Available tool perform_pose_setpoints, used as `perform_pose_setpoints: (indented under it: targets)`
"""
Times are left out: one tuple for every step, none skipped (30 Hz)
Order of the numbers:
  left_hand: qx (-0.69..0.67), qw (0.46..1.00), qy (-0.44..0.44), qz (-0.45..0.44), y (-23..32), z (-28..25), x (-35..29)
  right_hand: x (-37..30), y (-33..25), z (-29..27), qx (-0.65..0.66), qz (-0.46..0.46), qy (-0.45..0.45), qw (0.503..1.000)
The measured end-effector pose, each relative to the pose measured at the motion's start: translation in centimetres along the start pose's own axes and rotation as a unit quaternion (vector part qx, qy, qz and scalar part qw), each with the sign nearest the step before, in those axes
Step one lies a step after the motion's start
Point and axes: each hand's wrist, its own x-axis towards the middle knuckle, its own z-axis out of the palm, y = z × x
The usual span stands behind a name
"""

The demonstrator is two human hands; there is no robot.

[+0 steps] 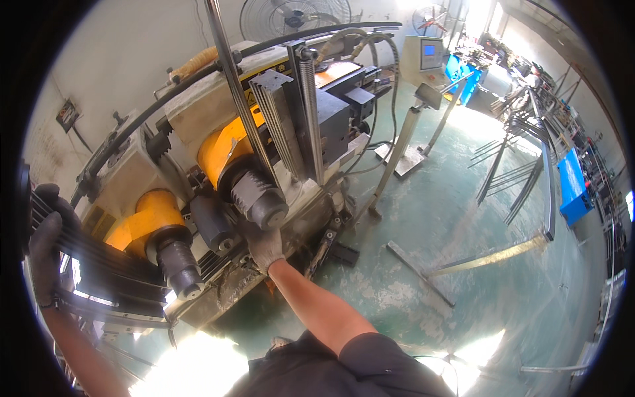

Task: The person repeatedly picks up metal rods from a rack, feeds them into a bending machine, and removes the bent rods. They also measure one bent rod on a wooden table using a tape measure and place it on a metal rack.

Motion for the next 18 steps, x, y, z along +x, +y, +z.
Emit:
perform_pose_setpoints:
  targets:
    - [0.025,1.000,0.007,-0.013,0.1,-0.1,-0.1,0.0,0.1,-0.1,-0.009,-0.003,-0.007,1.000]
    - [0.037,0.999,0.002,-0.015,0.3,-0.2,-0.2,0.0,0.2,-0.2,-0.017,-0.005,-0.014,1.000]
    - [0.049,0.999,0.006,-0.018,0.4,-0.3,-0.3,0.1,0.2,-0.2,-0.028,-0.001,-0.017,0.999]
    - [0.069,0.997,0.012,-0.020,0.5,-0.5,-0.4,0.1,0.1,-0.3,-0.023,0.001,-0.020,1.000]
    - [0.061,0.998,0.002,-0.019,0.5,-0.7,-0.6,0.1,-0.1,-0.2,-0.022,0.007,-0.020,1.000]
    - [0.060,0.998,-0.006,-0.017,0.5,-0.9,-0.5,0.1,-0.3,-0.1,-0.026,0.011,-0.014,1.000]
    - [0.074,0.997,-0.011,-0.006,0.5,-1.1,-0.6,0.0,-0.6,0.0,-0.018,0.002,-0.017,1.000]
    - [0.047,0.999,-0.013,-0.017,0.5,-1.2,-0.5,0.0,-0.9,0.2,-0.015,-0.007,-0.013,1.000]
    - [0.037,0.999,-0.013,-0.021,0.4,-1.1,-0.5,-0.2,-1.3,0.3,-0.012,-0.012,-0.006,1.000]
    - [0.034,0.999,-0.013,-0.018,0.5,-1.1,-0.4,-0.3,-1.7,0.5,-0.002,0.023,-0.002,1.000]
    - [0.038,0.999,-0.013,-0.018,0.7,-1.0,-0.3,-0.4,-2.1,0.6,0.007,0.061,0.006,0.998]
    - [0.026,0.999,-0.034,-0.023,1.0,-0.9,-0.3,-0.6,-2.6,0.7,0.010,0.107,0.015,0.994]
    - [0.025,0.998,-0.048,-0.021,1.8,-0.9,-0.3,-0.7,-3.1,0.7,0.018,0.147,0.014,0.989]
    - [0.029,0.998,-0.059,-0.021,2.7,-0.8,-0.6,-0.9,-3.6,0.6,0.019,0.192,0.014,0.981]
    - [0.038,0.998,-0.039,-0.010,3.8,-0.5,-0.9,-1.0,-4.1,0.6,0.022,0.233,0.016,0.972]
    - [0.068,0.996,-0.052,-0.028,5.2,-0.4,-1.3,-1.3,-4.7,0.4,0.026,0.174,-0.004,0.984]
    - [0.084,0.995,-0.051,0.000,7.1,-0.6,-2.6,-1.9,-5.2,0.4,0.028,0.110,-0.023,0.993]
    - [0.111,0.993,-0.046,0.021,9.2,-0.8,-4.3,-2.8,-5.9,-0.3,0.017,0.084,-0.029,0.996]
